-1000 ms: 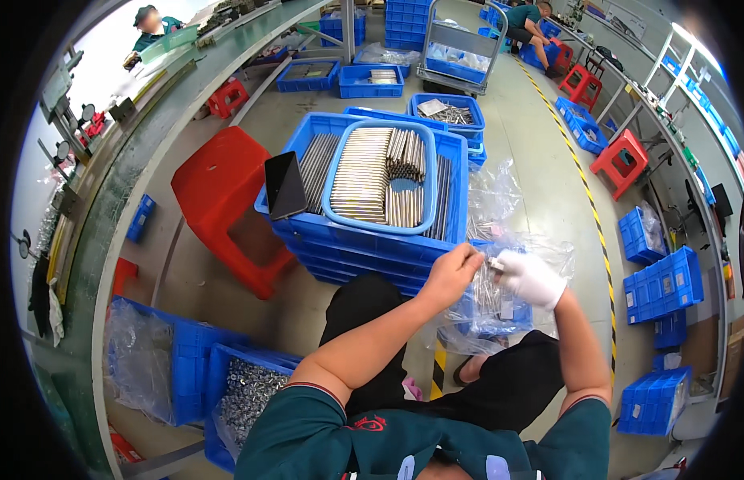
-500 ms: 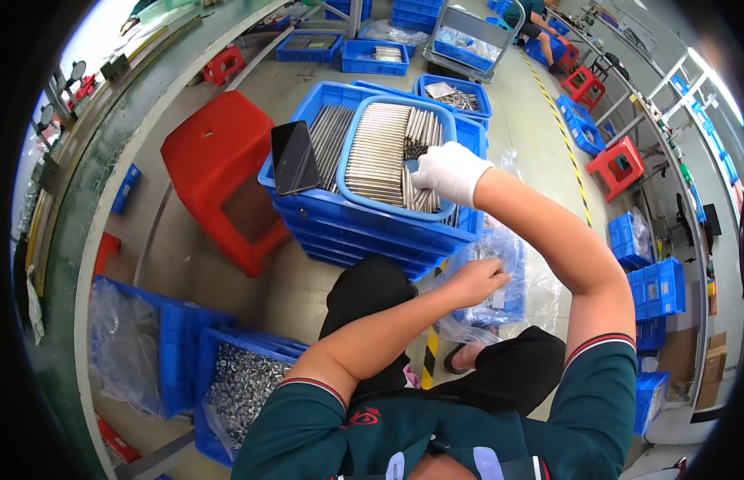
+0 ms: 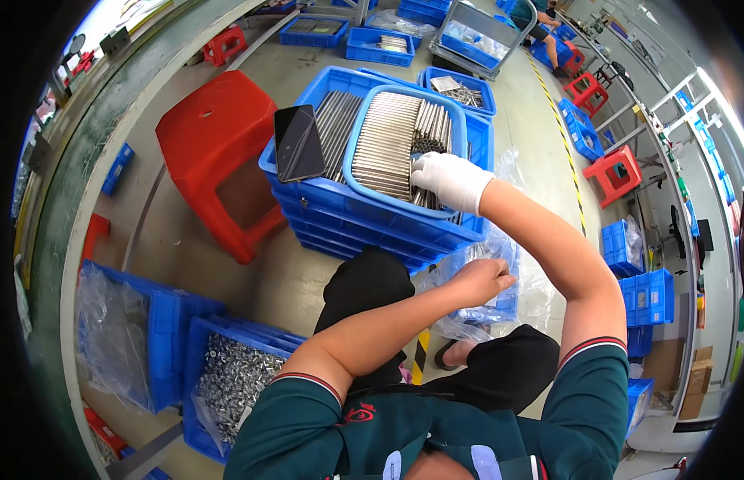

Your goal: The person sits on the floor in a factory setting, wearing a green shirt and white gloves. They repeatedly pick up small bundles of metal rods from a plastic bag, inspect them, and place them into a blue plastic crate. The process is repetitive and involves handling the rods one by one or in small groups.

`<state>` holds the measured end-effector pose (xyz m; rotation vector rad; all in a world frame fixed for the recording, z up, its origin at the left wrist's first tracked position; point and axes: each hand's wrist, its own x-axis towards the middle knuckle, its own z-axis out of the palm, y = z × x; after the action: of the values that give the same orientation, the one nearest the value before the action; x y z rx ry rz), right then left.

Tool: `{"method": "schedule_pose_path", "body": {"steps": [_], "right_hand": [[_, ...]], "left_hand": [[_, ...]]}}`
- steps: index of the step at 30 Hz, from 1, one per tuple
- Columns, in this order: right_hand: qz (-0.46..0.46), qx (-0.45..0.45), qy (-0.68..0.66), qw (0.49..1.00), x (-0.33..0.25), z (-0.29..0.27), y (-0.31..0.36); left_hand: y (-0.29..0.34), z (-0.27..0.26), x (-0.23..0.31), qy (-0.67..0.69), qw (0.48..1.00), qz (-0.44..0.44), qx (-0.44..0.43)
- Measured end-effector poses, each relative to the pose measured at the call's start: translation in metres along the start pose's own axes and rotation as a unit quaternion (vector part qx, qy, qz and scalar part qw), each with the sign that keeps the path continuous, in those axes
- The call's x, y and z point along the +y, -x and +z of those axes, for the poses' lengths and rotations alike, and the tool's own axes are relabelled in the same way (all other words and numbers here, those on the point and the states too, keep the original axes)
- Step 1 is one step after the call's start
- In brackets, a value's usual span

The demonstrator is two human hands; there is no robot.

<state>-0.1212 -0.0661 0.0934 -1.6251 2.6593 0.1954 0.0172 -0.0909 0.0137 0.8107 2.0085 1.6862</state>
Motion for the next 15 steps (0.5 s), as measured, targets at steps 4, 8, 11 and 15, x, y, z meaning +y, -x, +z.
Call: {"method": "schedule_pose_path", "body": {"steps": [4,8,11,15], "right_hand": [[0.009,0.055,-0.045,0.997,-0.003,0.001,0.001],[0.041,0.091,-0.122,0.988,-0.001,0.019,0.004],[0.039,0.156,-0.139,0.977,0.002,0.027,0.006],[0.072,0.208,-0.143,0.965,0.002,0.025,0.012]], "left_hand": [[0.000,0.000,-0.002,-0.009,1.000,0.006,0.004],[0.000,0.002,-0.001,-0.011,1.000,0.015,0.004],[-0.001,0.003,-0.002,-0.008,1.000,0.020,0.006],[-0.001,0.002,-0.002,-0.016,1.000,0.020,0.007]]}}
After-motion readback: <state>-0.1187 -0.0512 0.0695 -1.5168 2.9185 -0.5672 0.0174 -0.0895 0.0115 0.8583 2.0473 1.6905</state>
